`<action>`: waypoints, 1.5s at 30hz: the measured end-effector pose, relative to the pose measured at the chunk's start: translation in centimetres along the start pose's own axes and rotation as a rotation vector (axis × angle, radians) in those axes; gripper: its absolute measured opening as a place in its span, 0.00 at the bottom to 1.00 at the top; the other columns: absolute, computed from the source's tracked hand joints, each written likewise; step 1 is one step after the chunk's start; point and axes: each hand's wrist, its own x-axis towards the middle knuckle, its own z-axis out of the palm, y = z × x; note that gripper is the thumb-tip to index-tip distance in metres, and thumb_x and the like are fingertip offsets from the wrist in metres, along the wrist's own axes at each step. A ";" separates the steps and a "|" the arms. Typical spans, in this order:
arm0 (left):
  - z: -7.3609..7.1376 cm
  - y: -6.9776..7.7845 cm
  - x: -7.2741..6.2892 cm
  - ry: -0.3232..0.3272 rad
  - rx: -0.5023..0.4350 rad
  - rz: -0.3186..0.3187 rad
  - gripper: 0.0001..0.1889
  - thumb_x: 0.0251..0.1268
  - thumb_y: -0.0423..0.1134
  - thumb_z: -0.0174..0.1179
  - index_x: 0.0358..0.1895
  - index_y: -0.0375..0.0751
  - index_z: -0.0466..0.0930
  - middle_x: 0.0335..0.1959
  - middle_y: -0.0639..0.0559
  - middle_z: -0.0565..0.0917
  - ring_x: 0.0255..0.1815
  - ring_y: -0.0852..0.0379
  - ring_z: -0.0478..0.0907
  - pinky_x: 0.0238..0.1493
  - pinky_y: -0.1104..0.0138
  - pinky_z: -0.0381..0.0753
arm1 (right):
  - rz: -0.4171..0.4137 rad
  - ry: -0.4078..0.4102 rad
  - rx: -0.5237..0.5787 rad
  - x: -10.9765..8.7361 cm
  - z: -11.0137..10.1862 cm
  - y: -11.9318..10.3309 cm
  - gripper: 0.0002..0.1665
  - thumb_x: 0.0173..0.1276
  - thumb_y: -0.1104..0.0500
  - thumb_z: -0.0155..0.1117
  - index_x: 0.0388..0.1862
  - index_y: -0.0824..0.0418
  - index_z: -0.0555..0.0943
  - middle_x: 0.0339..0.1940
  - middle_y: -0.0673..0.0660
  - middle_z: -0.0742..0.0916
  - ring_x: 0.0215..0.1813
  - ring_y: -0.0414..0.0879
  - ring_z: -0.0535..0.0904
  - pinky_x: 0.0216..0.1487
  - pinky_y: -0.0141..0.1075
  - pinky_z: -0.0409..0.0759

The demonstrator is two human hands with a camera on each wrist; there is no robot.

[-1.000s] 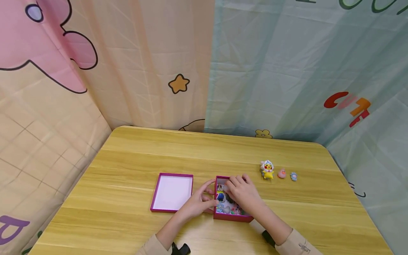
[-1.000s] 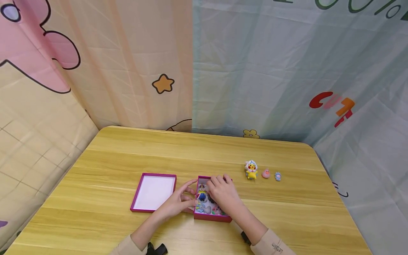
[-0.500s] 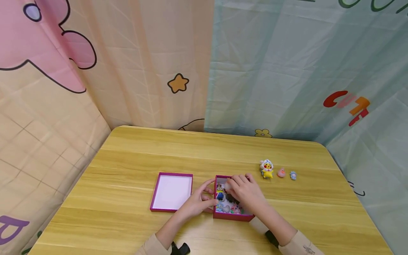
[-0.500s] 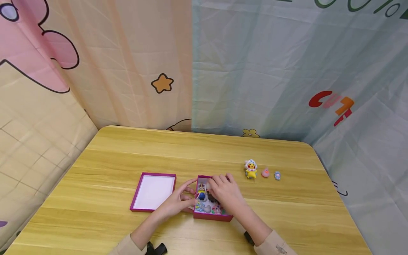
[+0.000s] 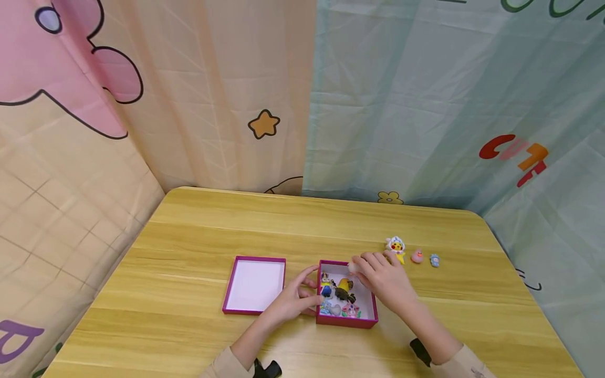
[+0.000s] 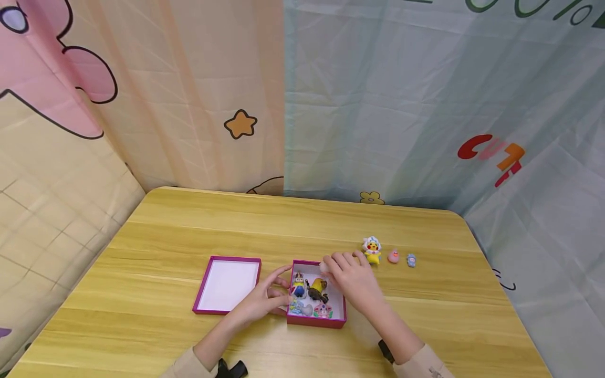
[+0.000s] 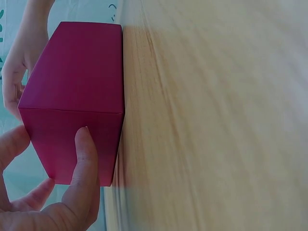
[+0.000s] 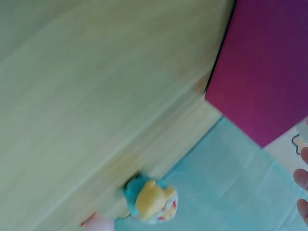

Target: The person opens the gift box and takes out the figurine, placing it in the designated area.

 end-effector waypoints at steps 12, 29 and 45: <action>0.1 0.0 0.0 0.002 0.001 -0.003 0.38 0.58 0.31 0.61 0.70 0.46 0.53 0.50 0.38 0.68 0.35 0.56 0.75 0.33 0.56 0.85 | 0.065 0.110 -0.060 -1.7 -0.7 3.5 0.33 0.75 0.42 0.28 0.42 0.60 0.79 0.35 0.55 0.80 0.36 0.52 0.77 0.41 0.49 0.74; 0.0 0.0 0.1 -0.001 0.007 -0.017 0.36 0.59 0.31 0.60 0.70 0.45 0.54 0.50 0.38 0.67 0.35 0.56 0.75 0.34 0.58 0.85 | 0.197 0.124 -0.088 -5.8 -0.7 8.5 0.37 0.73 0.38 0.26 0.40 0.63 0.78 0.33 0.58 0.81 0.34 0.56 0.75 0.39 0.53 0.72; 0.0 0.0 0.1 0.001 0.005 -0.019 0.37 0.58 0.32 0.61 0.70 0.46 0.54 0.50 0.39 0.67 0.35 0.56 0.75 0.34 0.57 0.85 | 0.335 0.081 -0.050 -10.2 0.6 12.5 0.41 0.70 0.34 0.22 0.43 0.63 0.75 0.34 0.61 0.79 0.36 0.60 0.74 0.39 0.55 0.69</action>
